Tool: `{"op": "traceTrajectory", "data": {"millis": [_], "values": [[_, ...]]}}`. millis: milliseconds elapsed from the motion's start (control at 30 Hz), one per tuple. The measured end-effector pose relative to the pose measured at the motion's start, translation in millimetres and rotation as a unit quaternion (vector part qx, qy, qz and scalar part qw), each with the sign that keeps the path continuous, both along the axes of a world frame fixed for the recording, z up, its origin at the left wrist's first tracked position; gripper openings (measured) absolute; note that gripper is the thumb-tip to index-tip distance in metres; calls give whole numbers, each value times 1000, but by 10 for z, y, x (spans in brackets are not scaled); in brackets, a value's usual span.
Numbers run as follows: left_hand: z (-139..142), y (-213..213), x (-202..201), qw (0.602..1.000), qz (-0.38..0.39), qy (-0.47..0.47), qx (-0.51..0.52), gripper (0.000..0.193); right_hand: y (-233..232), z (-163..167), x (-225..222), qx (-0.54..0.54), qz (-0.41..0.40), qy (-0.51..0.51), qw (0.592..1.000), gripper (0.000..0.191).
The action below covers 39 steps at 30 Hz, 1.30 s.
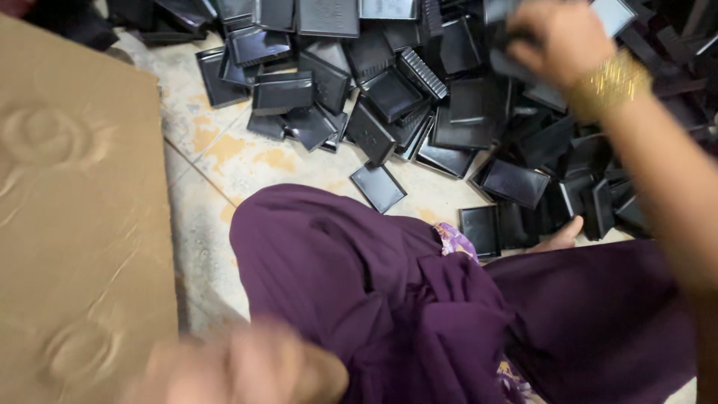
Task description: The person sits on the floor among a large pile of black plastic boxes and repeatedly picks up boxes, turns them over in their hands, and places them into a large open cardboard box beside them. They continue transferring boxes one at a time from the floor pile into the cardboard box.
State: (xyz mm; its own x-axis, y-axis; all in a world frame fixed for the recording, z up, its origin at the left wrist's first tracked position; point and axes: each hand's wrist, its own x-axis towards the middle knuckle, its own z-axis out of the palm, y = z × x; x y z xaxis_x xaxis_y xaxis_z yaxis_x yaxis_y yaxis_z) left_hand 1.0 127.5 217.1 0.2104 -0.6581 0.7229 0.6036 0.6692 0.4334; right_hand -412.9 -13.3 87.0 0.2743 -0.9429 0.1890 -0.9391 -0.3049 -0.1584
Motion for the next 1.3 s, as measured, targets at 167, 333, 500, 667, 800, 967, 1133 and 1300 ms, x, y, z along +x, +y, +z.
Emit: {"op": "traceTrajectory", "data": {"millis": [167, 333, 500, 667, 800, 967, 1133, 1300], "values": [[-839, -635, -88, 948, 11, -233, 216, 27, 856, -237, 521, 33, -73, -118, 990, 29], [-2223, -1027, -722, 712, 84, -590, 371, 70, 1074, -457, 384, 67, -182, -419, 887, 34], [-2713, -1200, -1139, 614, 82, -645, 448, 80, 857, -866, 243, -2, -119, -261, 958, 24], [-2804, -1315, -1035, 643, 23, -601, 475, 91, 927, -901, 459, 48, -148, -104, 982, 63], [-2789, -1274, -969, 679, 6, -582, 447, 96, 1004, -700, 684, 117, -205, -79, 968, 81], [-2398, -1100, -769, 711, -170, -424, 535, 87, 1024, -626, 948, 156, -288, -101, 940, 87], [-2093, -923, -720, 774, -429, -23, 465, 59, 1097, -407, 931, 74, -246, -142, 956, 80], [-2114, -877, -1089, 845, -344, -25, 409, 47, 1166, -204, 1320, 117, -116, -570, 805, 71]]}}
